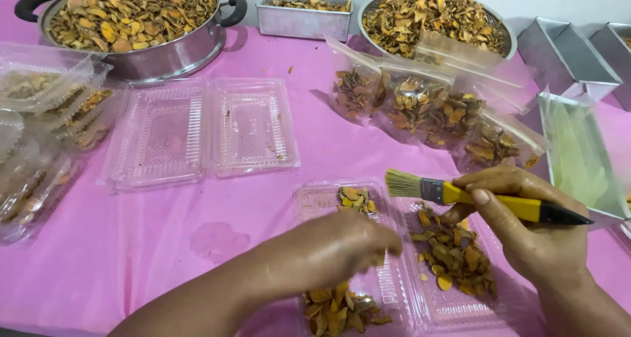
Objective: The person uses a small brush to sweep dried orange peel pieces into a clear plastic container on a pink tablecloth. The person repeatedly brushes the peel into the container while occasionally using the left hand to gather pieces.
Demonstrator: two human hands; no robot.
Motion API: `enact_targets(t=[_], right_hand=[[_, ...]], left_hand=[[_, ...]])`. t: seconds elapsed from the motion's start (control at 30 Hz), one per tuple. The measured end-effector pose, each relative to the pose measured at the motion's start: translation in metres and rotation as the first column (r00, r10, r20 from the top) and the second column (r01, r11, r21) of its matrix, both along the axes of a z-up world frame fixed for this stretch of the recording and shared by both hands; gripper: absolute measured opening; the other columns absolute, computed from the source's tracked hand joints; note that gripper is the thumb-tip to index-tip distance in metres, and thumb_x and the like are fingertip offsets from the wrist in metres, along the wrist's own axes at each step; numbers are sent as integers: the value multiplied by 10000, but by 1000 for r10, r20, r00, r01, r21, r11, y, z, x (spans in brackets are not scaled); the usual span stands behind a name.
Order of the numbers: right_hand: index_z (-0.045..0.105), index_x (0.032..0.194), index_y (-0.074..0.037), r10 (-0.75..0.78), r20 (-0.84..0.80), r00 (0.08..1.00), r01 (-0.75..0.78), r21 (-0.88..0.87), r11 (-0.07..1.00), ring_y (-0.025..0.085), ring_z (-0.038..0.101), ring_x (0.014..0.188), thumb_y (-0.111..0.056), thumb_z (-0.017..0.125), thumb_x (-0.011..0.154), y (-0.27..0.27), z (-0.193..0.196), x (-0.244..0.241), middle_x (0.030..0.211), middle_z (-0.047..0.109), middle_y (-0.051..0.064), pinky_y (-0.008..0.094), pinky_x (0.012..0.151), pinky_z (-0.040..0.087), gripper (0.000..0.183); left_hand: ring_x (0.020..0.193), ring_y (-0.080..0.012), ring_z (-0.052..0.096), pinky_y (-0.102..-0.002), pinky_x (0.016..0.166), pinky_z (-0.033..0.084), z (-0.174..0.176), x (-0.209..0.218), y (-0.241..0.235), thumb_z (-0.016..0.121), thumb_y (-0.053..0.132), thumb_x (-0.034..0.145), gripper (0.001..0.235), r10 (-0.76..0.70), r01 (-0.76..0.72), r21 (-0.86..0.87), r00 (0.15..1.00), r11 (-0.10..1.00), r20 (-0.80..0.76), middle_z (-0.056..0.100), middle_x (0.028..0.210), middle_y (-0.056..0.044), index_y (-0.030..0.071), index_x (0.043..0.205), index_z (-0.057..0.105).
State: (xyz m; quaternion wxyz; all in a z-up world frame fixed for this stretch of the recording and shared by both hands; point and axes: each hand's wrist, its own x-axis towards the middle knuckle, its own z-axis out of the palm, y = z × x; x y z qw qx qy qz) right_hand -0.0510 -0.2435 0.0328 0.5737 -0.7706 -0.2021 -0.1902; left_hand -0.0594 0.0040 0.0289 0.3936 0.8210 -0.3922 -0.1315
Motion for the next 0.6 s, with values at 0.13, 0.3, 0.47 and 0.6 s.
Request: enact_targets(t=[0.13,0.3,0.47,0.6], right_hand=[[626,987,112,14,82,997,-26,145,989,346,762,684,22,589,974,-7,-9,0,1059,691,282,374,745,679,98],[667,1062,-4,59,257,965,-115,208,971,259,790,943,-95,613,991,-18,-25,4,1172,721,192,274,816,726,128],[781,890,-14,158,8,987,-157,-66,985,217,774,884,-140,705,884,-18,-27,7,917,813,125,322,833,611,147],[844,948,7,12,-92,996,-9,34,999,194,807,755,-112,757,840,-19,-33,15,950,862,124,275,694,634,183]], left_hand=[[723,-170,788,-238,696,706,9,17,-4,640,100,953,253,294,-306,-132,950,943,-103,804,1044,-117,88,1189,728],[791,-177,740,-258,666,610,10,40,-7,736,-16,894,262,437,-775,-296,578,558,-689,754,929,-111,39,1151,736],[695,-171,666,-272,639,589,8,42,-2,753,12,897,258,408,-816,-275,510,509,-757,717,847,-104,50,1150,722],[735,-178,645,-266,662,577,25,40,-6,668,-7,942,277,388,-849,-126,361,513,-848,730,1015,-99,53,1211,700]])
